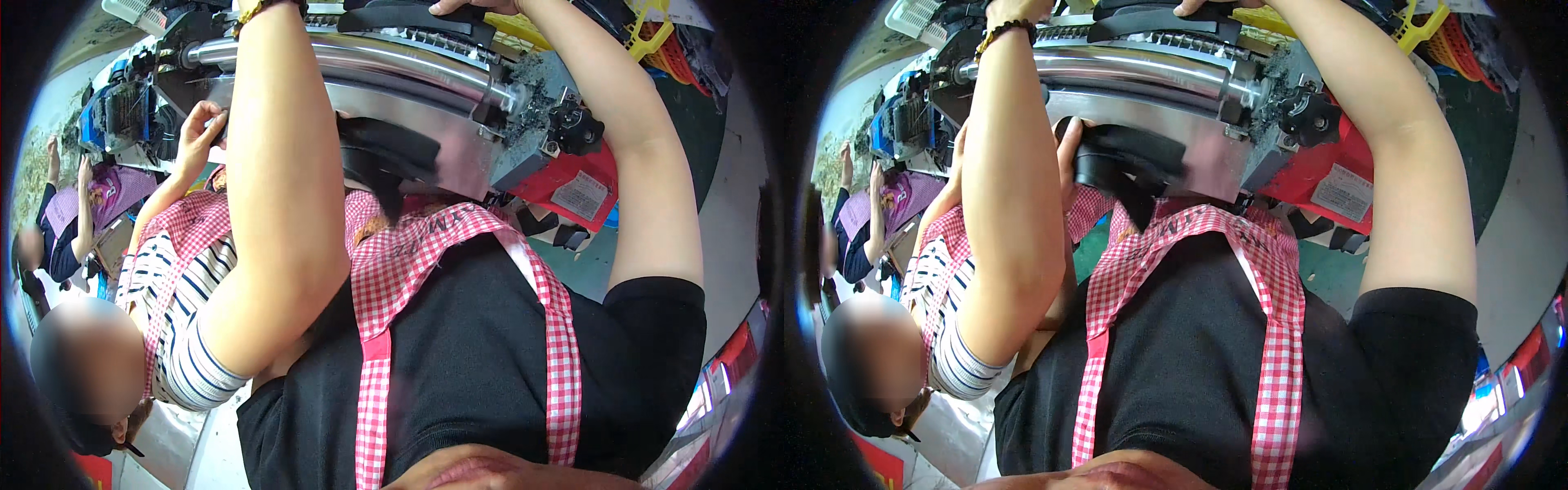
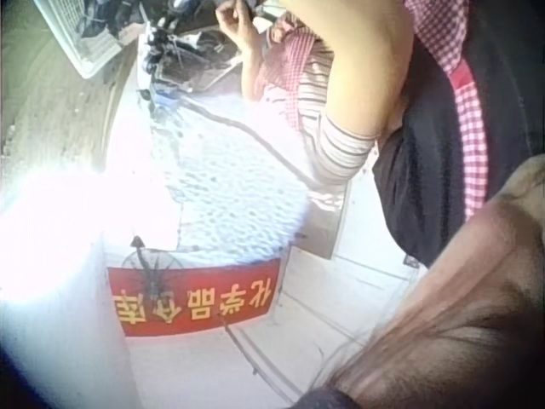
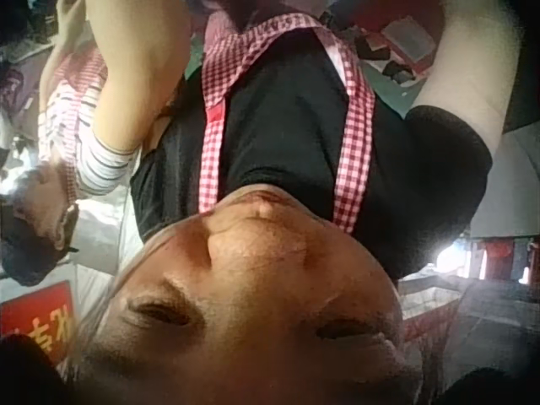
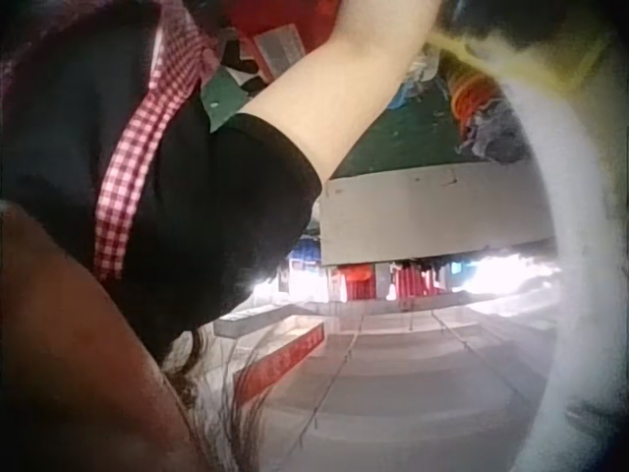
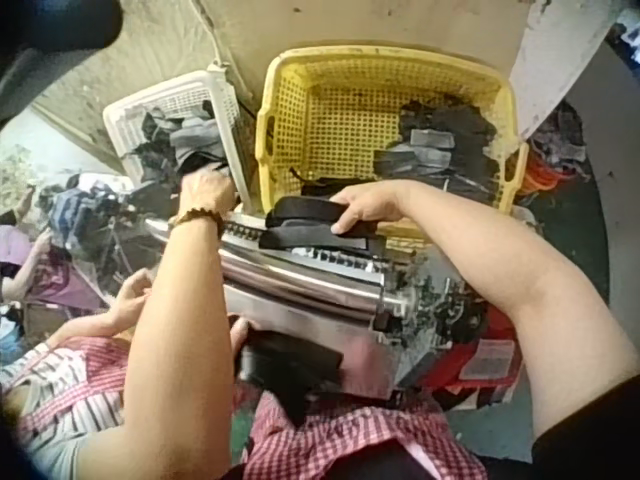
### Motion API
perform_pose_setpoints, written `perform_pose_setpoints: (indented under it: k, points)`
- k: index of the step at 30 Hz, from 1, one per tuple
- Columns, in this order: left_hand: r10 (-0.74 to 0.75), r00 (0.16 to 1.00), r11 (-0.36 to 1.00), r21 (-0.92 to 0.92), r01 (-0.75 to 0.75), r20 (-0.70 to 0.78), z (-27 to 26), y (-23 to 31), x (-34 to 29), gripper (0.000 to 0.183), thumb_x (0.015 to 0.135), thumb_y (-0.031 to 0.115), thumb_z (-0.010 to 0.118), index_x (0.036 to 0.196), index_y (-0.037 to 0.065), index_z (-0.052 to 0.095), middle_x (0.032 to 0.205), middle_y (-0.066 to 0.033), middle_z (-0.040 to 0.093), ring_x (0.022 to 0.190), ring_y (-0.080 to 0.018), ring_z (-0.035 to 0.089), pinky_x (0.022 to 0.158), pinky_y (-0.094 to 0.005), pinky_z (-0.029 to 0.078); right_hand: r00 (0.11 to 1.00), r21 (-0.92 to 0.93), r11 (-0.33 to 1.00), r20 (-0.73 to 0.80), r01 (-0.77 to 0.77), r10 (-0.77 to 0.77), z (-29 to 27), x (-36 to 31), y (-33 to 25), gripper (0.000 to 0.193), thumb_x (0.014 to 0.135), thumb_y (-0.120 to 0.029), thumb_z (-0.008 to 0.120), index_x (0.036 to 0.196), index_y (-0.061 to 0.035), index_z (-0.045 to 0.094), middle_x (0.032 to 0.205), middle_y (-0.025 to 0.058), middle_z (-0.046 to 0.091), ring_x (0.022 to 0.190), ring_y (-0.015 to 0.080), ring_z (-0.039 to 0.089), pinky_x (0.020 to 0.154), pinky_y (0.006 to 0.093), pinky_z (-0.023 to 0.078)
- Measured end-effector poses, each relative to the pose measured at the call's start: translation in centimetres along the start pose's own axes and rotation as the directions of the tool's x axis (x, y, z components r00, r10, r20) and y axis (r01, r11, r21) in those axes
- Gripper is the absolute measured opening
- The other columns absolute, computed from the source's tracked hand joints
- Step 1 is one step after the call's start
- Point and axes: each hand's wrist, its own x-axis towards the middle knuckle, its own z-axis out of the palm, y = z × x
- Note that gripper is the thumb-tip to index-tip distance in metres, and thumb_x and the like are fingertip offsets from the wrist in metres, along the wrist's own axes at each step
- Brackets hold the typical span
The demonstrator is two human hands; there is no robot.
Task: The person feeds black fabric pieces into a machine with rotating rollers, likely a shearing or finishing device. They handle the fabric by hand, guiding it through the machine and stacking the processed pieces into a yellow basket.
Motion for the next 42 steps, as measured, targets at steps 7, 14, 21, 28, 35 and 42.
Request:
perform_pose_setpoints:
  k: [7,14,21,28,35,42]
  points:
    - [-0.203,0.876,0.413,-0.850,-0.328,-0.437,12.3,3.4,6.8,0.026,0.099,0.017,0.063,0.121,0.005,0.069,0.108,-0.0062,0.072,0.100,-0.0177,0.067,0.089,-0.0311,0.050,0.999,0.004,1.000,-0.044,-0.013,0.013,-0.1,-1.0,0.7,0.030,0.095,-0.014,0.070,0.123,-0.0050,0.067,0.104,0.0042,0.071,0.093,0.0161,0.066,0.085,0.0320,0.054]
    - [0.008,0.895,0.151,-0.884,-0.443,-0.447,9.5,4.8,6.7,0.039,0.099,0.006,0.065,0.138,0.004,0.065,0.116,-0.0059,0.072,0.102,-0.0093,0.066,0.094,-0.0256,0.052,0.998,0.019,0.999,-0.054,-0.036,0.037,-0.9,-1.0,1.2,0.022,0.099,-0.032,0.069,0.104,-0.0110,0.069,0.088,-0.0019,0.066,0.076,0.0111,0.059,0.067,0.0292,0.047]
    - [-0.159,0.889,0.044,-0.903,-0.427,-0.429,8.6,2.1,6.8,0.035,0.102,0.007,0.061,0.136,0.002,0.065,0.114,-0.0065,0.072,0.098,-0.0086,0.066,0.088,-0.0239,0.054,0.993,-0.031,0.996,-0.081,-0.086,0.083,0.7,-1.7,-0.7,0.039,0.099,-0.046,0.068,0.109,-0.0079,0.070,0.094,-0.0004,0.069,0.082,0.0118,0.063,0.073,0.0293,0.050]
    - [-0.007,0.891,0.118,-0.886,-0.449,-0.453,7.5,2.8,6.8,0.032,0.101,0.011,0.064,0.131,0.001,0.068,0.107,-0.0053,0.074,0.093,-0.0070,0.065,0.084,-0.0218,0.051,0.997,-0.040,0.997,-0.043,-0.071,0.069,1.7,-2.6,-1.9,0.053,0.097,-0.051,0.068,0.123,-0.0045,0.069,0.112,0.0034,0.072,0.098,0.0140,0.066,0.088,0.0328,0.052]
    - [-0.026,0.911,-0.217,-0.887,-0.408,-0.412,6.7,2.0,6.3,0.036,0.091,0.018,0.074,0.121,-0.002,0.070,0.106,-0.0082,0.073,0.096,-0.0148,0.069,0.087,-0.0278,0.055,0.997,-0.144,0.986,-0.008,-0.080,0.079,0.0,-2.3,-0.5,0.048,0.084,-0.024,0.086,0.123,-0.0030,0.068,0.109,0.0065,0.072,0.098,0.0174,0.066,0.084,0.0346,0.054]
    - [-0.044,0.920,-0.004,-0.921,-0.390,-0.389,7.0,3.8,4.6,0.047,0.080,0.012,0.084,0.122,-0.002,0.070,0.113,-0.0121,0.074,0.104,-0.0225,0.070,0.098,-0.0334,0.053,0.840,-0.325,0.946,-0.509,0.017,-0.190,-5.0,-10.6,-4.8,0.053,0.082,-0.016,0.081,0.127,0.0020,0.060,0.115,0.0153,0.068,0.106,0.0249,0.064,0.093,0.0416,0.052]
